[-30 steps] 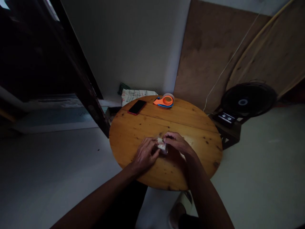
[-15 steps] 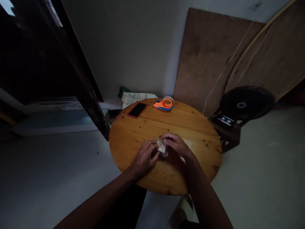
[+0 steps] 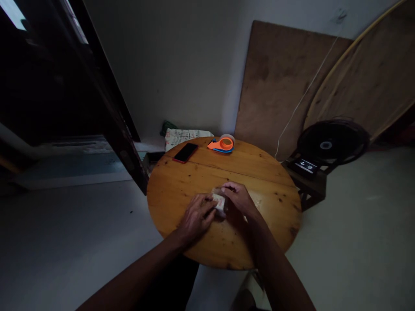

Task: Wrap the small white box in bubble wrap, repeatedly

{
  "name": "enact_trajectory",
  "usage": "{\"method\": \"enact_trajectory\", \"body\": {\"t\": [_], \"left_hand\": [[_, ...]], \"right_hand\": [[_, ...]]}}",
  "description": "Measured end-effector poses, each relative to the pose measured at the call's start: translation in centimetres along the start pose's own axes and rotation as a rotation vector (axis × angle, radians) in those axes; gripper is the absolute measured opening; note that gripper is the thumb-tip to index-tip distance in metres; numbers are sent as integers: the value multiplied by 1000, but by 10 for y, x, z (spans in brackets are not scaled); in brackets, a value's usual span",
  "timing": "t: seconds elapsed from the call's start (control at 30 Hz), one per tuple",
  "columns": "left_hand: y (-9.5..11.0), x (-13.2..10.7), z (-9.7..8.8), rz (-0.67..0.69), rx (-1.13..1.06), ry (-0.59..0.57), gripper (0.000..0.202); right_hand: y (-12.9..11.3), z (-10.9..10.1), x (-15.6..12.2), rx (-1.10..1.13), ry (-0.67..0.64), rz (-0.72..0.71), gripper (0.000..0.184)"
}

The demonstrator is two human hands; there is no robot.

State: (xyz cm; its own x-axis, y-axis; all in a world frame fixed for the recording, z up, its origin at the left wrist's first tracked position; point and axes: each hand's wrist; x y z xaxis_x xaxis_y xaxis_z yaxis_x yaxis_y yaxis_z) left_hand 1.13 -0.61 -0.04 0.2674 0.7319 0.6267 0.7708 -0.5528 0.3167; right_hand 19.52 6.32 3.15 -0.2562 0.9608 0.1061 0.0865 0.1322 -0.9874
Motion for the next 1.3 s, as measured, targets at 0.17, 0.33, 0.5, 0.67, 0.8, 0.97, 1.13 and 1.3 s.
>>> {"method": "enact_trajectory", "body": {"t": [0.17, 0.33, 0.5, 0.67, 0.8, 0.97, 1.13, 1.3], "left_hand": [[1, 2, -1, 11, -5, 26, 24], [3, 4, -3, 16, -13, 11, 23], [2, 3, -3, 8, 5, -13, 23], [3, 2, -3, -17, 13, -36, 21], [4, 3, -3, -33, -32, -11, 27], [4, 3, -3, -45, 2, -22, 28], [3, 2, -3, -13, 24, -18, 23], [1, 2, -3, 2, 22, -15, 20]], "right_hand": [[-1, 6, -2, 57, 0, -53, 23], [-9, -1, -6, 15, -243, -218, 18], [-12, -7, -5, -84, -364, -280, 18], [-11, -8, -6, -170, -400, -333, 19], [-9, -9, -5, -194, -406, -327, 20], [-5, -11, -5, -276, -384, -335, 17], [-24, -14, -30, -519, -327, -340, 19], [-42, -23, -51, -478, -99, -328, 23]]}}
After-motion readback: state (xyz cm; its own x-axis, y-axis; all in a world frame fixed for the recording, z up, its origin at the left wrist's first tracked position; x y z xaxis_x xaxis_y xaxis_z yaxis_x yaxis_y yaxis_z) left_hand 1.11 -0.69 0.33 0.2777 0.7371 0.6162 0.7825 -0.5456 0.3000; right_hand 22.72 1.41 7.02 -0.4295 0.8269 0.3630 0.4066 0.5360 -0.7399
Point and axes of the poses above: each hand's wrist, its own x-axis towards the middle knuckle, its own z-axis out of the palm, y = z × x, and after that the axes turned 11 degrees about x, right-handed
